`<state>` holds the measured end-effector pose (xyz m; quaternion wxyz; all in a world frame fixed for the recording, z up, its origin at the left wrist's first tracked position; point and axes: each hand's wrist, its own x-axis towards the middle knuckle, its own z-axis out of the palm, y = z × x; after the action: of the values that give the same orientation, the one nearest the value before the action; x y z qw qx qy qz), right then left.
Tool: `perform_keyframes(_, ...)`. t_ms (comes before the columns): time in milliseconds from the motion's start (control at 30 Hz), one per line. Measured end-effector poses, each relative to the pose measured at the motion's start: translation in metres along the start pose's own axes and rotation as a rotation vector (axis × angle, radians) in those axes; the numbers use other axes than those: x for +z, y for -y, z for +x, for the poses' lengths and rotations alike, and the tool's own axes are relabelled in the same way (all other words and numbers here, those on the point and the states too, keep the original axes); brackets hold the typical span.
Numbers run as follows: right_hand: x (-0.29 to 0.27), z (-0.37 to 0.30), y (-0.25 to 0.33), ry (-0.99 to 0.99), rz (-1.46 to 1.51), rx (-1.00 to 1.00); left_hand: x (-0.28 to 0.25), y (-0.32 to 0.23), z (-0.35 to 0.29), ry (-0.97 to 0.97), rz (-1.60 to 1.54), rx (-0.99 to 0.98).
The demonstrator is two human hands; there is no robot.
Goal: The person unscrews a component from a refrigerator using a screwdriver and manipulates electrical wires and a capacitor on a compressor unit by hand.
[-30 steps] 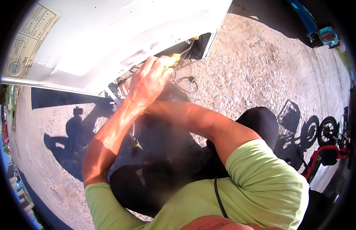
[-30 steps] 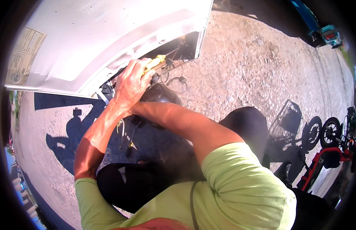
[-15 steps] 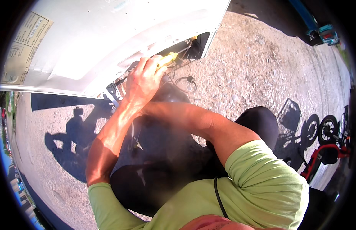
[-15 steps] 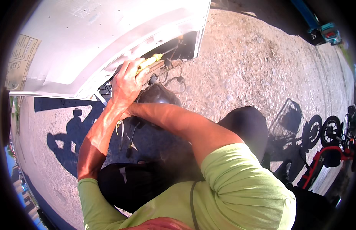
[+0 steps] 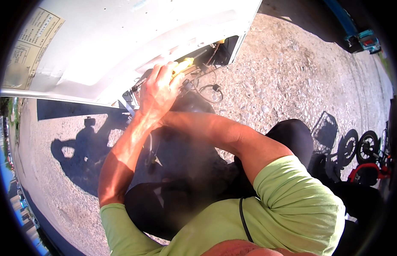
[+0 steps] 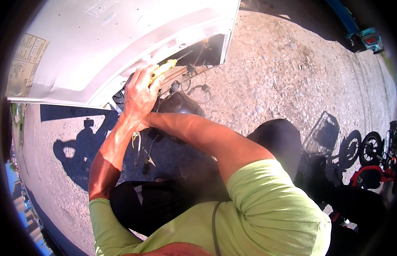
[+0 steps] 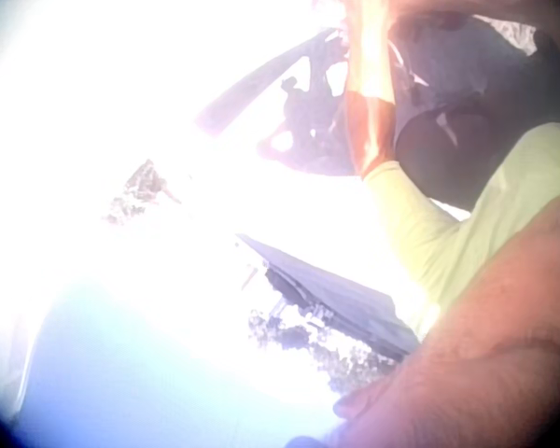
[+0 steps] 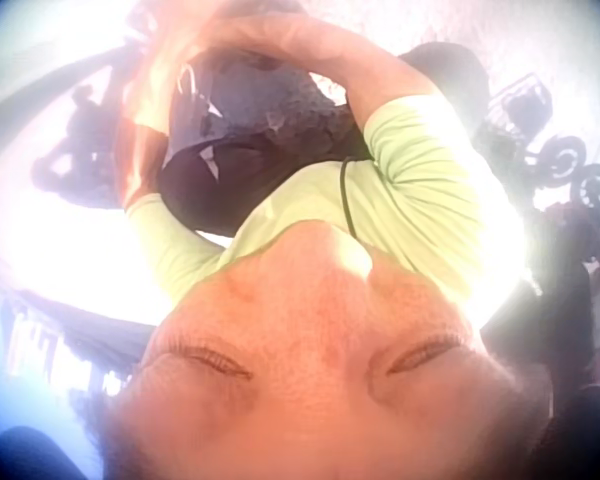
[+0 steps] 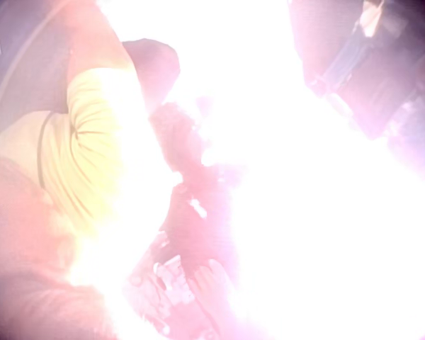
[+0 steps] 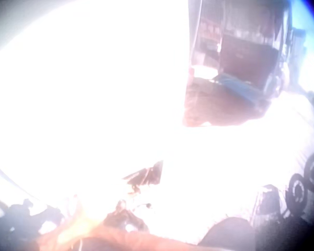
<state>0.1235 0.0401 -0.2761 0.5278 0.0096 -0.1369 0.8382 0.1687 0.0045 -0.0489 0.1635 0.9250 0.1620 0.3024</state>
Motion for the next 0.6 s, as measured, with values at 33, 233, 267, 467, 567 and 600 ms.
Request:
perform_keyframes(33,0.001,-0.001,0.002,-0.004,-0.008,0.003,0.000,-0.004,0.001,0.007,-0.023,-0.011)
perform_keyframes(233,0.005,-0.014,0.013,-0.019,-0.023,-0.008,0.004,-0.008,0.002,0.004,-0.099,0.012)
perform_keyframes(267,0.006,-0.015,0.013,-0.022,-0.026,-0.006,0.004,-0.008,0.002,0.003,-0.104,0.013)
perform_keyframes(467,0.012,-0.011,0.013,-0.039,-0.064,0.005,0.005,-0.007,0.002,0.076,-0.157,-0.085)
perform_keyframes(567,0.017,-0.007,0.007,-0.044,-0.092,0.017,0.004,-0.005,0.001,0.046,-0.163,-0.062)
perform_keyframes(600,0.017,-0.005,0.008,-0.052,-0.103,0.020,0.005,-0.006,0.002,0.049,-0.175,-0.063)
